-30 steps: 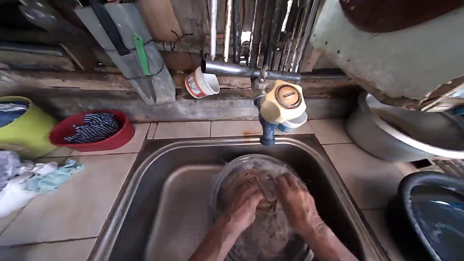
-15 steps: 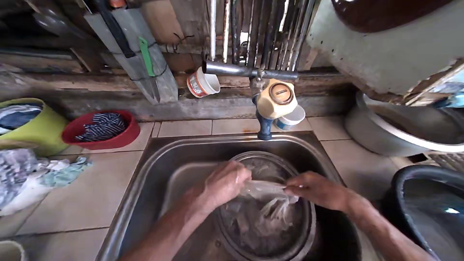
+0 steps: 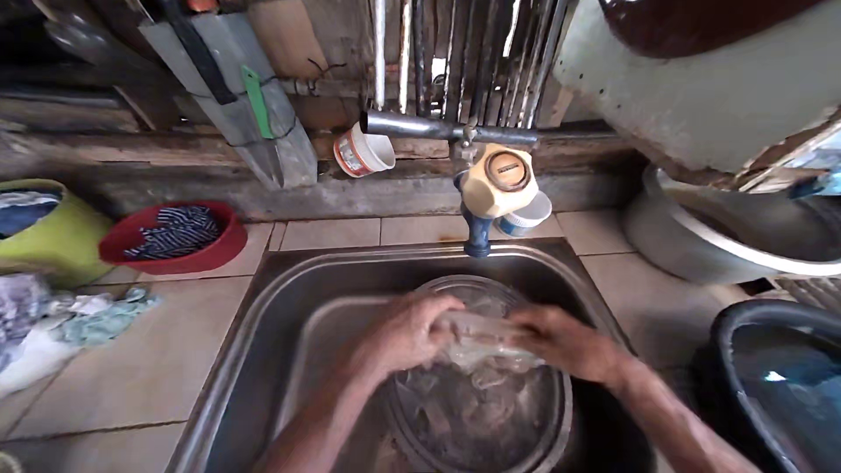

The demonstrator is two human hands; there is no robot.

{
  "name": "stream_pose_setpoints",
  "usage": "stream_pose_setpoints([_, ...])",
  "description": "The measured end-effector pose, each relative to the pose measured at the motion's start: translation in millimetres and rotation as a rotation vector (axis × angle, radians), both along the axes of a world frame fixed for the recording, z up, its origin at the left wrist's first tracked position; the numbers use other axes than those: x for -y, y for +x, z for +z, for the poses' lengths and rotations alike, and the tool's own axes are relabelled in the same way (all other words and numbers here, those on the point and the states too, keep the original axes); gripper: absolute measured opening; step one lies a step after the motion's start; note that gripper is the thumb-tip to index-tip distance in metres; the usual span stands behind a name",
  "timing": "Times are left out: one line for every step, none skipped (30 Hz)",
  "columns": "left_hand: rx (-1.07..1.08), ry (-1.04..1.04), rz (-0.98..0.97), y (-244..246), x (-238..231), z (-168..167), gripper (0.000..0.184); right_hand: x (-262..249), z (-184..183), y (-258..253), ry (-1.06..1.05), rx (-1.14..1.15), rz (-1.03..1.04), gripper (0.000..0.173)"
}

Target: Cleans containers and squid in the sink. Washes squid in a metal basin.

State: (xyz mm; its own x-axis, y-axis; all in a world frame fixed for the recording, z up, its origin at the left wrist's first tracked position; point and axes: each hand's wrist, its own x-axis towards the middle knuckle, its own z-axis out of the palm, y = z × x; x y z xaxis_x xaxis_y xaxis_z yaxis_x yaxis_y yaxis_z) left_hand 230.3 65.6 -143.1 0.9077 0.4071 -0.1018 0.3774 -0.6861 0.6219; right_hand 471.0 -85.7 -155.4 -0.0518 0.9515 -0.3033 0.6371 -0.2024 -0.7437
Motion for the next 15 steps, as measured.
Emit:
stream_pose_setpoints([-0.129, -0.020, -0.018, 7.1, 7.9, -17.5, 0.055, -3.8, -18.8, -8.0, -0.077, 0.015, 0.045, 0.029])
stream_pose_setpoints([-0.235, -0.034, -0.038, 14.2, 16.7, -36.0, 0.070, -9.0, -37.3, -17.5, -0.166, 0.062, 0.072, 0.034])
stream_pose_setpoints([-0.319, -0.037, -0.050, 20.2, 26.1, -55.0, 0.081, -13.5, -55.7, -27.0, -0.234, 0.118, 0.081, 0.037])
stream_pose_setpoints([-0.387, -0.043, -0.056, 24.6, 34.8, -72.8, 0.089, -16.6, -74.9, -34.2, -0.270, 0.170, 0.082, 0.037])
stream_pose_setpoints([-0.423, -0.043, -0.060, 27.3, 41.3, -91.1, 0.093, -18.7, -91.6, -39.8, -0.293, 0.199, 0.068, 0.037])
stream_pose_setpoints([-0.443, -0.047, -0.061, 28.9, 45.4, -107.9, 0.095, -20.3, -104.5, -44.2, -0.323, 0.219, 0.048, 0.038])
stream_pose_setpoints([-0.446, -0.058, -0.053, 30.5, 47.1, -121.9, 0.094, -20.8, -113.5, -47.9, -0.355, 0.232, 0.017, 0.038])
stream_pose_setpoints([-0.446, -0.086, -0.039, 32.2, 47.7, -132.1, 0.091, -20.1, -119.0, -51.3, -0.391, 0.231, -0.025, 0.039])
stream_pose_setpoints([-0.451, -0.116, -0.029, 33.5, 47.5, -138.8, 0.084, -19.1, -119.7, -54.9, -0.452, 0.209, -0.076, 0.043])
stream_pose_setpoints([-0.470, -0.147, -0.025, 35.3, 46.3, -141.0, 0.074, -19.3, -118.4, -56.9, -0.516, 0.189, -0.118, 0.047])
stream_pose_setpoints([-0.484, -0.173, -0.023, 37.5, 43.3, -139.8, 0.066, -22.1, -114.0, -56.4, -0.543, 0.174, -0.141, 0.047])
stream_pose_setpoints([-0.466, -0.195, -0.016, 39.0, 38.6, -134.1, 0.060, -26.6, -106.2, -53.5, -0.526, 0.175, -0.129, 0.045])
stream_pose_setpoints([-0.392, -0.215, -0.008, 39.7, 32.7, -123.7, 0.062, -29.8, -94.9, -47.8, -0.453, 0.156, -0.098, 0.039])
stream_pose_setpoints([-0.264, -0.260, 0.016, 39.6, 26.9, -107.5, 0.072, -30.6, -79.2, -40.7, -0.330, 0.094, -0.075, 0.036])
stream_pose_setpoints([-0.092, -0.323, 0.055, 38.6, 23.6, -89.9, 0.080, -29.5, -56.7, -35.3, -0.204, -0.007, -0.071, 0.033])
